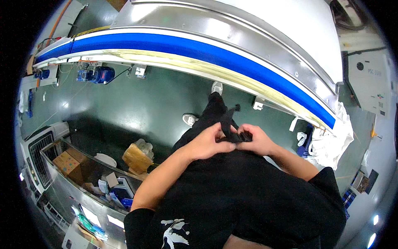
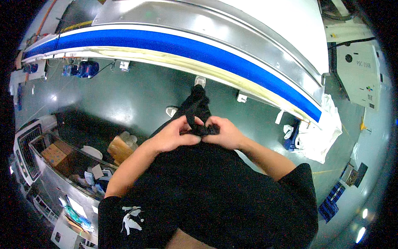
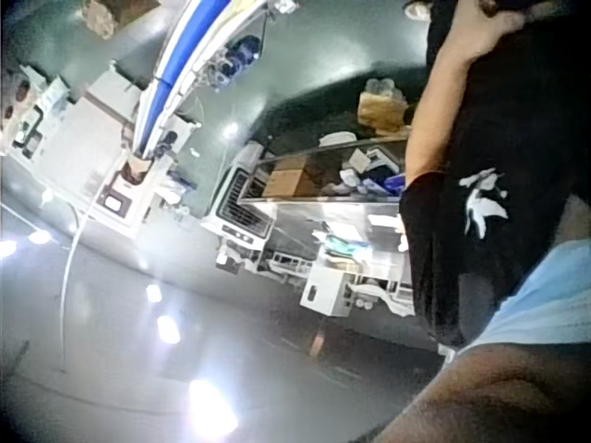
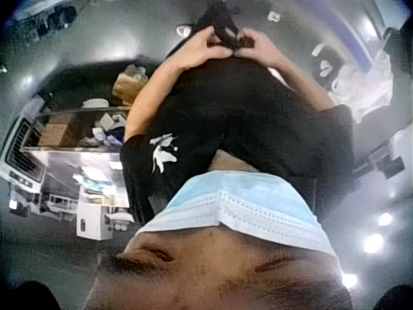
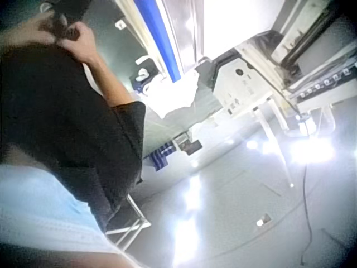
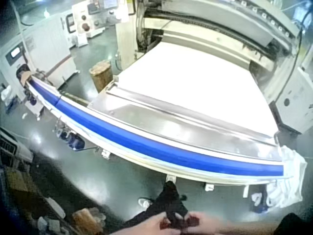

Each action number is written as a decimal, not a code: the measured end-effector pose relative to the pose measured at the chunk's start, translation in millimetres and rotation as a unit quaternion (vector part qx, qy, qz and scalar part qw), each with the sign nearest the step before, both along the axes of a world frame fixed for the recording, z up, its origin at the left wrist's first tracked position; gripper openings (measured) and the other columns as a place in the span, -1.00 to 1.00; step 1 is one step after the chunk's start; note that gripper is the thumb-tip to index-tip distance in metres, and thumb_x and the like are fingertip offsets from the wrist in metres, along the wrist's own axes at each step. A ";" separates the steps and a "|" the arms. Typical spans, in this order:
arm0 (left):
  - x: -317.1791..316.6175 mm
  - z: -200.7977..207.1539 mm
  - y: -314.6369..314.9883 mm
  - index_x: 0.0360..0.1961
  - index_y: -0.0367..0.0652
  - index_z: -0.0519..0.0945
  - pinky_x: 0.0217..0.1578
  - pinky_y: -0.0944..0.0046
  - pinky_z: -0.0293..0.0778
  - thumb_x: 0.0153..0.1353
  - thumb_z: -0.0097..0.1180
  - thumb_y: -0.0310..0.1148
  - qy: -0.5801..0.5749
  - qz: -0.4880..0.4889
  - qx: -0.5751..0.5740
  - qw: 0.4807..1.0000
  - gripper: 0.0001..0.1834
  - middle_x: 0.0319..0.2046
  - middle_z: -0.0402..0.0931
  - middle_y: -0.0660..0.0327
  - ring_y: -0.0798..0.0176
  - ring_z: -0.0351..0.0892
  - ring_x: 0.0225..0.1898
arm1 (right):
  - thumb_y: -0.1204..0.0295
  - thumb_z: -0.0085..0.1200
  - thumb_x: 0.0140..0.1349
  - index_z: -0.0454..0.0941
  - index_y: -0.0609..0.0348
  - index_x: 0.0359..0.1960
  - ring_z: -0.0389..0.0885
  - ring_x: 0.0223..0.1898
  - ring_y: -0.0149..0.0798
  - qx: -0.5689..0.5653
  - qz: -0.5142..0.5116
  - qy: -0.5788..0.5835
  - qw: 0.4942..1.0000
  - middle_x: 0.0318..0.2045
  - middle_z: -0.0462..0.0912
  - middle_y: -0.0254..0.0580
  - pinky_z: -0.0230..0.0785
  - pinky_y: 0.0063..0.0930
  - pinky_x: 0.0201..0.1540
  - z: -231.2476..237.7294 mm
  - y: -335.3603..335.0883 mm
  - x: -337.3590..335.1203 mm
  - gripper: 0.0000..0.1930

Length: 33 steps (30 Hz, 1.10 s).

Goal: The person repeatedly feeds individual white paper sheets into a machine's input slot, aligning and inserting each sheet by hand. The person also briefly adjusts the head-mounted camera strap during the task.

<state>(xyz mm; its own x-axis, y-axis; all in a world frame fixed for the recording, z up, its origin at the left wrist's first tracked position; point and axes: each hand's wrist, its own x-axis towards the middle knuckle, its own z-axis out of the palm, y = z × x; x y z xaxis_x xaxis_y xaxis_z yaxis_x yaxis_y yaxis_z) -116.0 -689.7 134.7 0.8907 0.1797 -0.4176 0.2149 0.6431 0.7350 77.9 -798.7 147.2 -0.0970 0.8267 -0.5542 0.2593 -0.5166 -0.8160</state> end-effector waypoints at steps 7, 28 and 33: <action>-17.2 -17.0 -8.6 -0.22 -0.21 0.46 -0.23 0.38 0.35 0.33 -0.07 -0.24 0.093 0.137 0.038 0.985 -0.76 -0.37 0.47 0.33 0.47 0.39 -0.31 | 0.30 0.20 0.06 0.44 0.17 -0.26 0.38 -0.36 -0.56 -0.059 -0.035 0.184 0.980 -0.41 0.46 -0.45 0.24 -0.62 -0.28 -13.9 12.5 -11.0 -0.70; -24.0 -14.3 1.7 -0.19 -0.25 0.48 -0.26 0.32 0.38 0.37 -0.16 -0.19 0.201 0.179 0.212 0.940 -0.68 -0.44 0.53 0.16 0.36 0.46 -0.35 | 0.24 0.13 0.19 0.43 0.22 -0.03 0.33 -0.34 -0.54 -0.056 0.049 0.176 0.982 -0.36 0.43 -0.42 0.23 -0.61 -0.25 -17.5 46.4 -8.6 -0.60; -23.1 -9.7 4.9 -0.17 -0.24 0.49 -0.21 0.29 0.37 0.35 -0.12 -0.21 0.193 0.173 0.292 0.920 -0.70 -0.34 0.50 0.12 0.24 0.49 -0.28 | 0.24 0.09 0.22 0.42 0.22 0.01 0.35 -0.33 -0.53 -0.033 0.057 0.152 0.986 -0.37 0.43 -0.41 0.24 -0.61 -0.24 -16.1 48.5 -13.1 -0.60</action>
<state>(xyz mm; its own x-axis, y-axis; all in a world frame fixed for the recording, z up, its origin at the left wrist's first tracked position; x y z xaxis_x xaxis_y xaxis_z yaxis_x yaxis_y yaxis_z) -139.1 -684.7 125.1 0.5432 0.7190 -0.4336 0.3904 0.2409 0.8886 64.8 -750.2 131.2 -0.3570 0.7636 -0.5380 0.0664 -0.5538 -0.8300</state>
